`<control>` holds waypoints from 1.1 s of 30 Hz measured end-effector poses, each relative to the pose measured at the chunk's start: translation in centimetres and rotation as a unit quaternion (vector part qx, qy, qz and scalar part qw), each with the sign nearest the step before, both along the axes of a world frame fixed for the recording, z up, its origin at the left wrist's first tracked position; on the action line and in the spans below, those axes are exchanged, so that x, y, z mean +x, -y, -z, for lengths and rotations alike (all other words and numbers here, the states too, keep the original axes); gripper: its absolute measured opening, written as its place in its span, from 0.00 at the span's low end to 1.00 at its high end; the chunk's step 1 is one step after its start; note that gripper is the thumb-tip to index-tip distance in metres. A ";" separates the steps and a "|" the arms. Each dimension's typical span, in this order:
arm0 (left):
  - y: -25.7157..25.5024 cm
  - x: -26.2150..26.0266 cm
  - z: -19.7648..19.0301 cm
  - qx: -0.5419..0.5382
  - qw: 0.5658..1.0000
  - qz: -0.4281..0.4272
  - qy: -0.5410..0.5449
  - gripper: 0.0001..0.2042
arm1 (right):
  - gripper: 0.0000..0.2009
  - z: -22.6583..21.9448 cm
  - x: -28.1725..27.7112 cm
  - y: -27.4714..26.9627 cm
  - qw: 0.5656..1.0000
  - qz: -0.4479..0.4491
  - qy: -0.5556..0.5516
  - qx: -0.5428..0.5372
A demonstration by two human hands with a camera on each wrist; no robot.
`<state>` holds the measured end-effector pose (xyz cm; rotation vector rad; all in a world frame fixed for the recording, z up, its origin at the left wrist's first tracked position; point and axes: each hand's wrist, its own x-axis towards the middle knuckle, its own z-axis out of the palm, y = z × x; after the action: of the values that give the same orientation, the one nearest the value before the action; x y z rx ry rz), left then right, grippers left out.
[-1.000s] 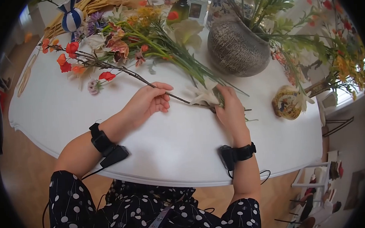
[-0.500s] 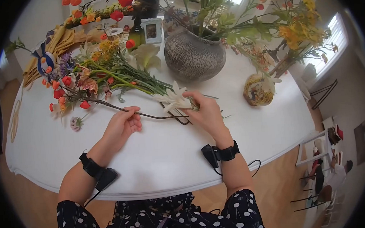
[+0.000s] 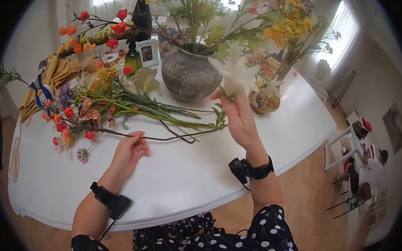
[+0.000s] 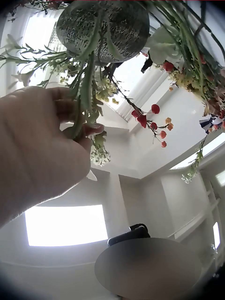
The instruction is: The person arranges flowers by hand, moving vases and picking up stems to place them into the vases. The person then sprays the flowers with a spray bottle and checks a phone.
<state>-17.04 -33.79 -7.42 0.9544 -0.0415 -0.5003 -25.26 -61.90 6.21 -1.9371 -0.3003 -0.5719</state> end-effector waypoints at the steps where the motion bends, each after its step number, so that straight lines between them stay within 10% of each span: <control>1: 0.0 0.0 0.0 0.000 1.000 0.004 0.002 0.11 | 0.11 -0.3 -0.3 0.5 0.994 0.059 0.066 -0.056; 6: -0.1 0.0 0.1 -0.005 1.000 0.006 0.000 0.11 | 0.09 -2.3 -3.1 2.5 0.965 0.187 0.156 -0.100; 14: 0.0 0.2 0.3 -0.002 1.000 0.000 0.005 0.10 | 0.12 -3.9 -3.1 6.7 0.927 0.239 0.259 0.130; 33: -0.1 0.2 0.4 -0.005 1.000 0.004 0.007 0.10 | 0.06 -7.2 1.9 -5.7 0.963 0.105 0.248 -0.016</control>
<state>-16.86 -33.71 -7.85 0.9478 -0.0605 -0.5009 -23.38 -56.20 13.37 -1.8448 -0.4215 -1.2040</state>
